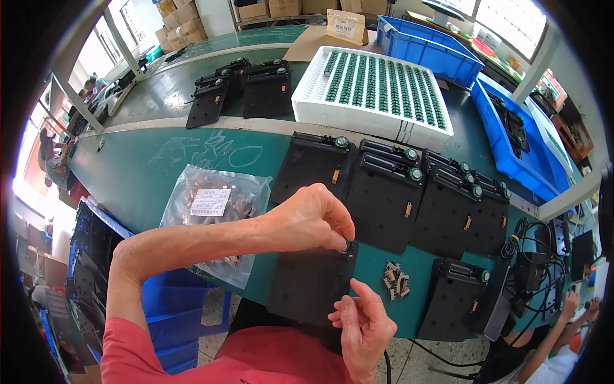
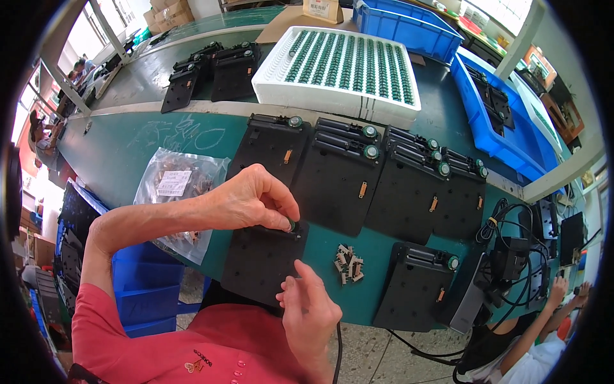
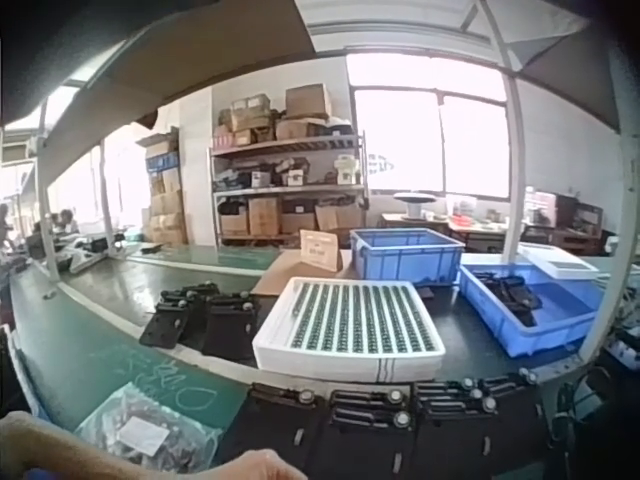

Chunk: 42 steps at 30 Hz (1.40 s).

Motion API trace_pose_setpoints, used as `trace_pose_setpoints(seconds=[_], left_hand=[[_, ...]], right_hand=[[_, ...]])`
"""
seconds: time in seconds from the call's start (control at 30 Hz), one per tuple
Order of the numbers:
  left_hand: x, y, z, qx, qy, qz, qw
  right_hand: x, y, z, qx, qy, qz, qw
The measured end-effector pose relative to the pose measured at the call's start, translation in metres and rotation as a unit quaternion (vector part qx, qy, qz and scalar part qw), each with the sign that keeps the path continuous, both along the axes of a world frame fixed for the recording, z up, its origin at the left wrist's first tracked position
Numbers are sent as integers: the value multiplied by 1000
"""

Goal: The person assembles small components by hand, inserting green caps and copper connectors into plastic housing on a factory production line.

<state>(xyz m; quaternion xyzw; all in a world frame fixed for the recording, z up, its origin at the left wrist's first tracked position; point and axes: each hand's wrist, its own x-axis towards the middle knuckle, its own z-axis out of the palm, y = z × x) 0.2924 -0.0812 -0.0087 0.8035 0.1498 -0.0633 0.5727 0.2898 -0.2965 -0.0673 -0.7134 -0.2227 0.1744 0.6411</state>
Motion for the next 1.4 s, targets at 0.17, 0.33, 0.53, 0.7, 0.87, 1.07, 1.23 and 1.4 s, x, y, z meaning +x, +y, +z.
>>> trace_pose_setpoints(seconds=[0.17, 0.33, 0.53, 0.7, 0.87, 1.07, 1.23, 1.4], left_hand=[[3, -2, 2, -6, -2, -20, 1000], [9, 2, -1, 11, 6, -34, 999], [13, 3, -2, 42, 5, -58, 997], [13, -2, 1, 75, 1, -66, 995], [6, -7, -14, 267, -193, -100, 939], [-4, -9, -11, 361, -168, -176, 900], [-7, -6, -17, 354, -199, -168, 899], [-10, -3, -16, 370, -240, -170, 881]], right_hand=[[10, 7, 4, -37, -38, 3, 999], [16, 20, 5, -60, -88, 8, 994], [19, 23, 8, -81, -102, 21, 991], [19, 23, 8, -79, -97, 21, 992], [19, 23, 7, -80, -93, 17, 992], [19, 22, 5, -81, -95, 15, 992], [19, 22, 5, -78, -98, 13, 992], [19, 21, 6, -76, -95, 8, 992]])
